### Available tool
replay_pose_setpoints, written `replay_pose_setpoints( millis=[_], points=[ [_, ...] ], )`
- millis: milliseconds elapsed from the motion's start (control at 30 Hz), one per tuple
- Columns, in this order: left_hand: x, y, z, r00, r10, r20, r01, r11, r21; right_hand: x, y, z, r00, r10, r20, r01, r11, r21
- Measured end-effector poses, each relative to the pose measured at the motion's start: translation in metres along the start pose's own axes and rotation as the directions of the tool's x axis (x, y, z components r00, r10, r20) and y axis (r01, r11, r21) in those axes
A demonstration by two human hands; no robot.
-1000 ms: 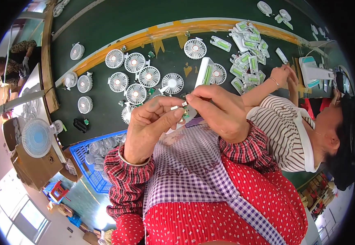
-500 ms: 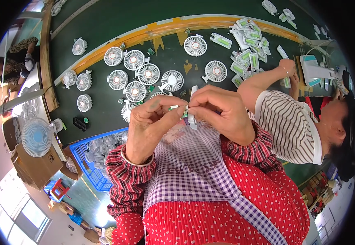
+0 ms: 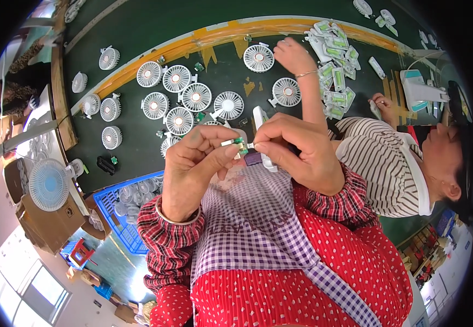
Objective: The person connects electronic circuit boards to handheld fan assemblies by hand, plugging wire connectors together and pressing the boards to illuminate their digital displays.
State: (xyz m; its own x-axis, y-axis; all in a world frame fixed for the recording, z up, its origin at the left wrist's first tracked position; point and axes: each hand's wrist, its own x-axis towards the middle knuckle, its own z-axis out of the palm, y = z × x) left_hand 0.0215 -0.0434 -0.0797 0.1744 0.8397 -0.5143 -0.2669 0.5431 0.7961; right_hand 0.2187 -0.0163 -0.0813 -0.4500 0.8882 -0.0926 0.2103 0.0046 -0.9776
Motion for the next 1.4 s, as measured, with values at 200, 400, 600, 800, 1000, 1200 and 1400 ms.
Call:
replay_pose_setpoints(
  millis=[200, 400, 600, 800, 1000, 1200, 1400],
  points=[
    [0.0, -0.002, 0.0, 1.0, 0.02, 0.014, -0.02, 0.999, 0.039, 0.0, 0.002, 0.001, 0.969, -0.247, -0.021, 0.243, 0.963, -0.114],
    [0.001, -0.007, -0.004, 0.995, 0.057, 0.077, -0.061, 0.996, 0.059, -0.003, 0.002, -0.002, 0.977, -0.213, 0.003, 0.211, 0.969, -0.129],
    [-0.002, -0.003, 0.003, 0.994, 0.093, 0.065, -0.099, 0.99, 0.101, -0.006, 0.005, -0.003, 0.977, -0.212, 0.009, 0.211, 0.971, -0.11],
    [-0.004, -0.001, 0.008, 0.992, 0.116, 0.049, -0.123, 0.979, 0.163, -0.007, 0.005, -0.007, 0.969, -0.24, 0.054, 0.245, 0.955, -0.164],
    [-0.006, 0.0, 0.008, 0.981, 0.164, 0.102, -0.184, 0.956, 0.231, -0.008, 0.003, -0.006, 0.972, -0.235, 0.025, 0.236, 0.953, -0.189],
    [-0.005, 0.0, 0.009, 0.989, 0.137, 0.047, -0.144, 0.969, 0.201, -0.008, 0.006, -0.004, 0.967, -0.253, 0.027, 0.253, 0.946, -0.202],
    [-0.005, -0.001, 0.01, 0.992, 0.109, 0.06, -0.12, 0.967, 0.224, -0.008, 0.007, -0.006, 0.963, -0.27, 0.017, 0.266, 0.937, -0.225]
  ],
)
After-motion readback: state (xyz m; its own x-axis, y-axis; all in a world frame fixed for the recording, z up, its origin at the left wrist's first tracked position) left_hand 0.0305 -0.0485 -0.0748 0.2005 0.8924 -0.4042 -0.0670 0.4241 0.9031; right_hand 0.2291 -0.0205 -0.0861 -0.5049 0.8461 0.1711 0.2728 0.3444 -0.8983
